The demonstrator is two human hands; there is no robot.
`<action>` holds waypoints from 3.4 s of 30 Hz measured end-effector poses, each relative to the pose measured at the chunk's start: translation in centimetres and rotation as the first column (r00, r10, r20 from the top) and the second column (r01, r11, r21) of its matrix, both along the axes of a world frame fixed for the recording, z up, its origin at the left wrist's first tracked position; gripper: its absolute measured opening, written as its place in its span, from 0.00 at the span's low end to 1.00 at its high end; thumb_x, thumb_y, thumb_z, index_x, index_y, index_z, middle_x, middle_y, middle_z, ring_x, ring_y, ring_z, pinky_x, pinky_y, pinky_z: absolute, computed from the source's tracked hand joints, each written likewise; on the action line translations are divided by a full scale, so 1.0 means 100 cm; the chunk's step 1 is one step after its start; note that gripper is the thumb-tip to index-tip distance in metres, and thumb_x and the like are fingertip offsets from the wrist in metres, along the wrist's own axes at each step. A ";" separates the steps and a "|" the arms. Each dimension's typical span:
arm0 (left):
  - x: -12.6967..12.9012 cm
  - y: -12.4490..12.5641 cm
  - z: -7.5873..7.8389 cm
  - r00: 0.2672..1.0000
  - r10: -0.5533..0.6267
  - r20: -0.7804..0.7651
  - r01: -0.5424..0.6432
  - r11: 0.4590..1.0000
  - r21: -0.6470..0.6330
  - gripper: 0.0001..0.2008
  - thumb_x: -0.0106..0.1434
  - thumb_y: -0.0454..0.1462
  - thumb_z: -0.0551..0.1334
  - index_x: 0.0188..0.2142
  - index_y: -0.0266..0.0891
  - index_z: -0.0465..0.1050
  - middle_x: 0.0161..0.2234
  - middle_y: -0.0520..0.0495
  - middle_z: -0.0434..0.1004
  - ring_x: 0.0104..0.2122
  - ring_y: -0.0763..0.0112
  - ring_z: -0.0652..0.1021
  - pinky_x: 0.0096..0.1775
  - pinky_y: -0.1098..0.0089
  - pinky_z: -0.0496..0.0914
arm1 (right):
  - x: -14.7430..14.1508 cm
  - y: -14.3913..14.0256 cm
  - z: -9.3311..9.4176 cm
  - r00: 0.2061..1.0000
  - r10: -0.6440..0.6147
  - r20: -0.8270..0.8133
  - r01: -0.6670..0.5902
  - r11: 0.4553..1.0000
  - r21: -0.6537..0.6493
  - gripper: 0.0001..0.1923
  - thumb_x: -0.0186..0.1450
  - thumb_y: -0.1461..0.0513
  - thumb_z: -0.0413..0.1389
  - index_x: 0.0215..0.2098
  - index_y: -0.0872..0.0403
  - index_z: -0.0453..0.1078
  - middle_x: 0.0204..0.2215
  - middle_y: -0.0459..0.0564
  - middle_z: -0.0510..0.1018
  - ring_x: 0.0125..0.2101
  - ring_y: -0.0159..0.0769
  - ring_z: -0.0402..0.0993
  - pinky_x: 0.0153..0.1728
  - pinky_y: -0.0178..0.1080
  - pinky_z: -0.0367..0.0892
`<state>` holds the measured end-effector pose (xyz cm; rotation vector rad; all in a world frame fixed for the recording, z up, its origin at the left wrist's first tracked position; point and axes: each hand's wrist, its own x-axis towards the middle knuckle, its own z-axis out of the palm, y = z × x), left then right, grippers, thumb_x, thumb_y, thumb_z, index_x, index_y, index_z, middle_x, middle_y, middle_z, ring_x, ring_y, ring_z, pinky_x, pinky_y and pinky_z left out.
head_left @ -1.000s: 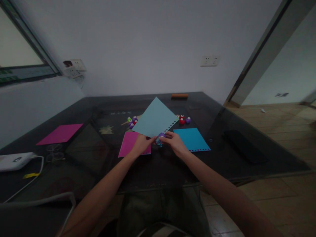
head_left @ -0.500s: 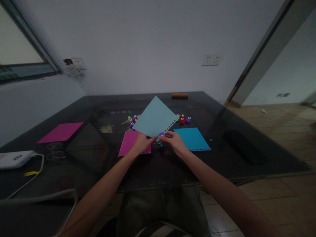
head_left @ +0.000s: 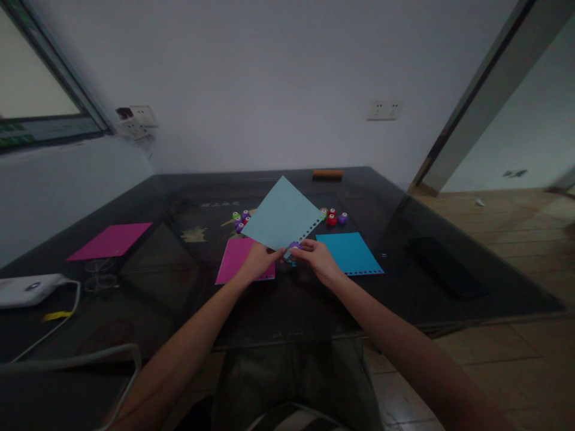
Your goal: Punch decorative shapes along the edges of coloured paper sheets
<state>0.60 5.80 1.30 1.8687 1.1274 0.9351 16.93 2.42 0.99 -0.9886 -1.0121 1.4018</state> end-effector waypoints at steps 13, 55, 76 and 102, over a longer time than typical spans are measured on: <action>-0.001 -0.001 0.001 1.000 -0.007 -0.009 0.008 0.999 0.034 0.05 0.56 0.36 0.60 0.30 0.35 0.71 0.24 0.48 0.77 0.26 0.67 0.77 0.32 0.67 0.72 | 0.002 0.001 -0.003 0.999 0.019 0.041 -0.020 0.999 0.041 0.15 0.45 0.58 0.67 0.30 0.54 0.74 0.30 0.50 0.78 0.30 0.36 0.73 0.37 0.41 0.68; 0.000 -0.002 0.001 1.000 -0.006 -0.001 0.006 0.999 -0.031 0.05 0.55 0.36 0.60 0.28 0.36 0.69 0.23 0.49 0.77 0.23 0.68 0.76 0.30 0.69 0.70 | 0.000 0.000 0.001 0.999 -0.027 0.028 0.027 1.000 0.012 0.15 0.42 0.60 0.67 0.28 0.55 0.75 0.28 0.49 0.79 0.28 0.35 0.73 0.34 0.39 0.67; 0.002 -0.005 0.006 0.999 -0.009 -0.032 0.007 0.999 -0.036 0.05 0.56 0.36 0.59 0.27 0.34 0.71 0.23 0.48 0.76 0.23 0.69 0.76 0.29 0.70 0.69 | -0.001 0.004 -0.006 0.998 -0.053 0.014 0.052 0.997 0.057 0.16 0.43 0.61 0.67 0.30 0.55 0.75 0.29 0.50 0.79 0.30 0.37 0.74 0.40 0.44 0.66; 0.004 0.002 -0.015 0.997 0.070 -0.024 -0.066 0.988 0.140 0.10 0.57 0.41 0.60 0.30 0.35 0.73 0.27 0.45 0.78 0.29 0.64 0.78 0.34 0.66 0.71 | 0.002 0.006 -0.004 0.998 -0.047 0.039 0.042 0.993 0.109 0.15 0.43 0.61 0.66 0.30 0.55 0.75 0.30 0.49 0.80 0.32 0.37 0.74 0.41 0.43 0.65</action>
